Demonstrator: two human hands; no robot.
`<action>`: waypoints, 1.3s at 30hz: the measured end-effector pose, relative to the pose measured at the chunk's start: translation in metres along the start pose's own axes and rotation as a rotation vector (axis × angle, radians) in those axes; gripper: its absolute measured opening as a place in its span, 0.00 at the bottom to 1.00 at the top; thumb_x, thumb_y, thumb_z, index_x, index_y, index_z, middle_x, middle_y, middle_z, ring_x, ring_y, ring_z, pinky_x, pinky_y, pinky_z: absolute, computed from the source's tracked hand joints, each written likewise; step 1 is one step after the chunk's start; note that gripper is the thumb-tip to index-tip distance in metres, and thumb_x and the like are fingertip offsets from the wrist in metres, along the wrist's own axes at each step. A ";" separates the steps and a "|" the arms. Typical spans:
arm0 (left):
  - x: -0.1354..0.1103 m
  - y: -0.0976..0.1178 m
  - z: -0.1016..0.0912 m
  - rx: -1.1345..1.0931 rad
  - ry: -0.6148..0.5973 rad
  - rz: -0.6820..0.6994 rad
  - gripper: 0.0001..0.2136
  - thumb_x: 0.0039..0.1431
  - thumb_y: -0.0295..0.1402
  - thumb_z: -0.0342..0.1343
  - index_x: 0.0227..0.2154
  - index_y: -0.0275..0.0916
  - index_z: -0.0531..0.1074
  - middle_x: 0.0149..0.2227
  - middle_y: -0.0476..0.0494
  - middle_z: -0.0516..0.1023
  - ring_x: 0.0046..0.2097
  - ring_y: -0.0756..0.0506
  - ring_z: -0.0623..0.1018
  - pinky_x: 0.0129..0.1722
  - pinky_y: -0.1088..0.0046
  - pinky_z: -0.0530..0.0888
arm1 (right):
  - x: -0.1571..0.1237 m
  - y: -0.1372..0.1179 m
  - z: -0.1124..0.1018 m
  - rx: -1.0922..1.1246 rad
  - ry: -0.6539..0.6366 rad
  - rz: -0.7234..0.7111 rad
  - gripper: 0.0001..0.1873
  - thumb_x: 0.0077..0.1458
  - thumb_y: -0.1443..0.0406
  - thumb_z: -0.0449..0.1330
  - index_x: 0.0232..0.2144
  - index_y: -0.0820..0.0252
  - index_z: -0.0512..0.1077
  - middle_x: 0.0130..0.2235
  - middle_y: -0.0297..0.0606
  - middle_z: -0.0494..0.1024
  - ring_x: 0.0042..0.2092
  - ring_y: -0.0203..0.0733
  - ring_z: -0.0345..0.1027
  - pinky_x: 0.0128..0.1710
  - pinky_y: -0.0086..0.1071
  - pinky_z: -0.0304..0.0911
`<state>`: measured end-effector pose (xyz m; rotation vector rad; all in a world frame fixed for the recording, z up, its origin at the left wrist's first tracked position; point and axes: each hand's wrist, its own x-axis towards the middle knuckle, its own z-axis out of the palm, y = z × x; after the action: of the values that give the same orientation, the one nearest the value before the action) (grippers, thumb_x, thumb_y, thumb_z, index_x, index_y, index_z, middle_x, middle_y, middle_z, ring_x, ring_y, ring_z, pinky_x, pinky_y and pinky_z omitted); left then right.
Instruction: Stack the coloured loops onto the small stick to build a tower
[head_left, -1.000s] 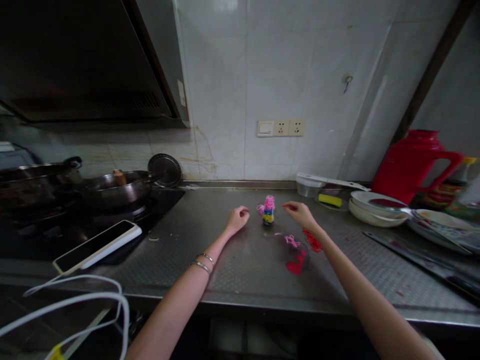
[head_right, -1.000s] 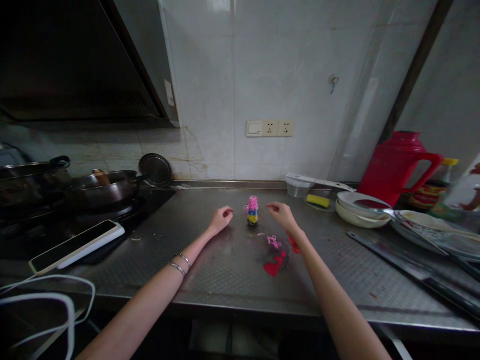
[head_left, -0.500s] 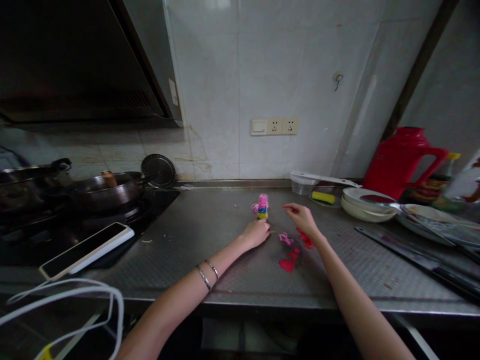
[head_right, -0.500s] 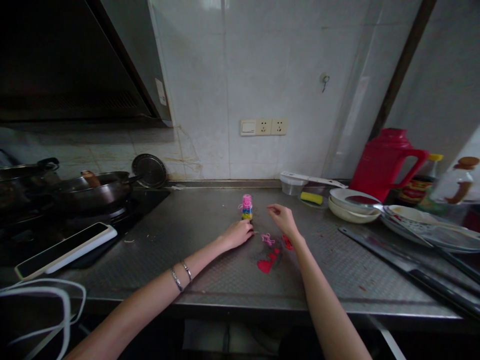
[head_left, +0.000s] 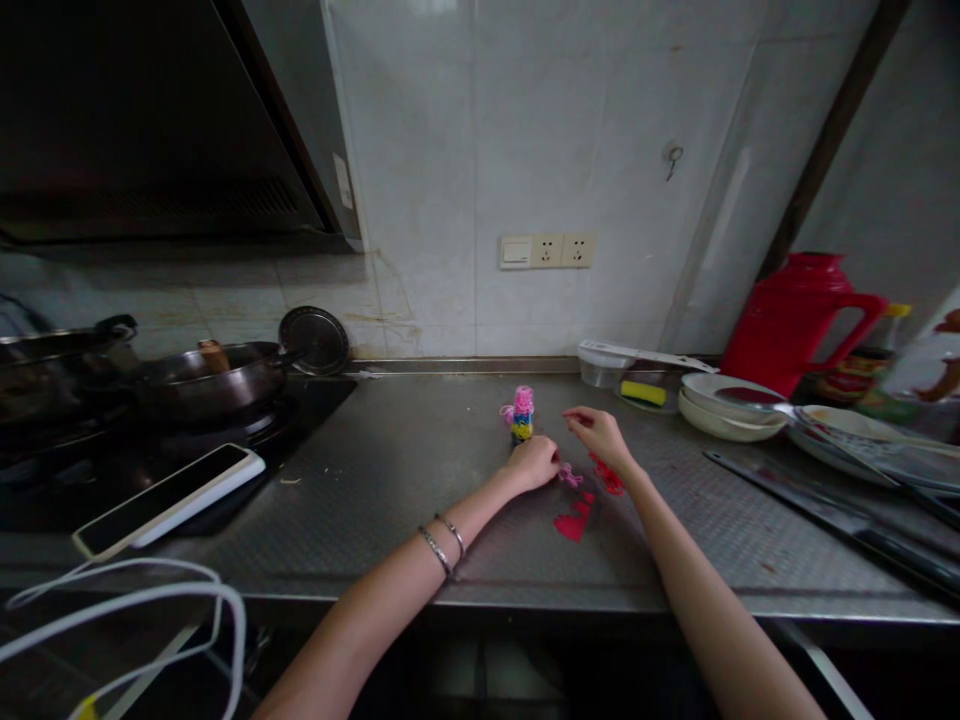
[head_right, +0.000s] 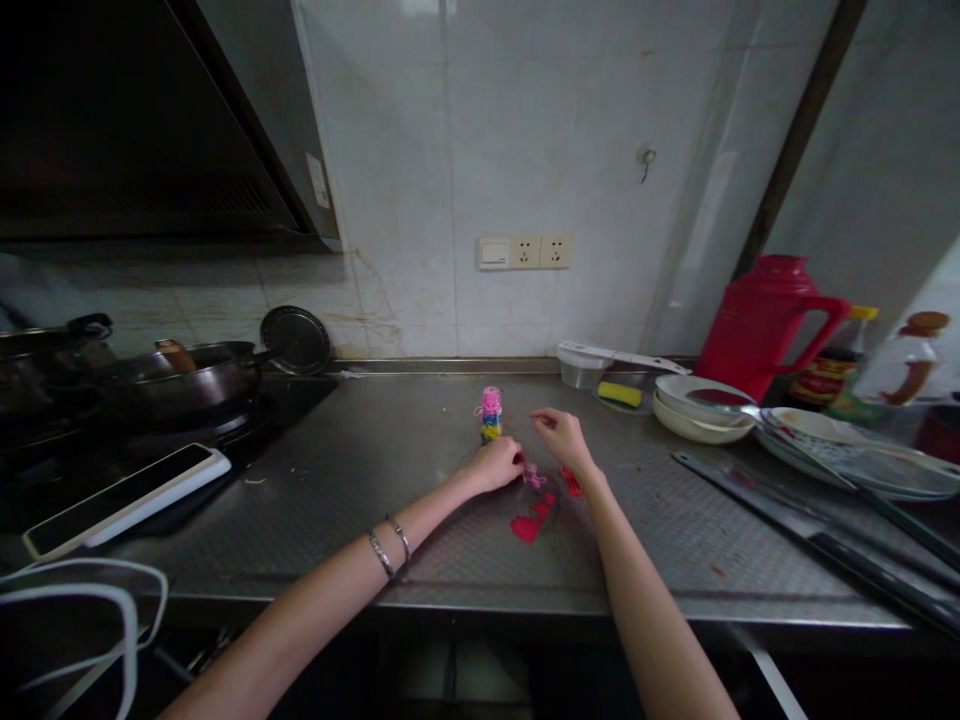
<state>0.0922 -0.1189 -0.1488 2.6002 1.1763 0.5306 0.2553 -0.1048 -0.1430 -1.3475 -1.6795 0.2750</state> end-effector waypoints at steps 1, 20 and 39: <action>0.002 0.002 0.000 -0.021 -0.016 0.030 0.08 0.50 0.31 0.51 0.27 0.35 0.75 0.30 0.39 0.76 0.32 0.47 0.74 0.33 0.75 0.68 | 0.000 -0.001 0.000 -0.007 -0.003 -0.001 0.16 0.44 0.64 0.50 0.32 0.63 0.74 0.26 0.39 0.75 0.28 0.39 0.67 0.29 0.29 0.61; 0.010 0.003 0.000 0.020 -0.098 0.284 0.09 0.49 0.26 0.50 0.27 0.33 0.76 0.29 0.38 0.78 0.30 0.48 0.75 0.33 0.76 0.67 | -0.004 -0.007 0.001 -0.049 -0.001 -0.017 0.16 0.44 0.65 0.49 0.31 0.65 0.74 0.26 0.39 0.76 0.28 0.37 0.67 0.29 0.28 0.59; 0.028 0.006 -0.051 -0.587 -0.111 0.251 0.05 0.45 0.28 0.56 0.27 0.32 0.70 0.25 0.47 0.72 0.28 0.53 0.70 0.29 0.79 0.65 | -0.004 -0.004 0.000 -0.035 0.003 -0.044 0.15 0.44 0.64 0.51 0.29 0.65 0.75 0.26 0.39 0.76 0.28 0.38 0.66 0.28 0.27 0.58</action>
<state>0.0914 -0.0980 -0.0940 2.2290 0.5466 0.6531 0.2524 -0.1098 -0.1422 -1.3345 -1.7159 0.2190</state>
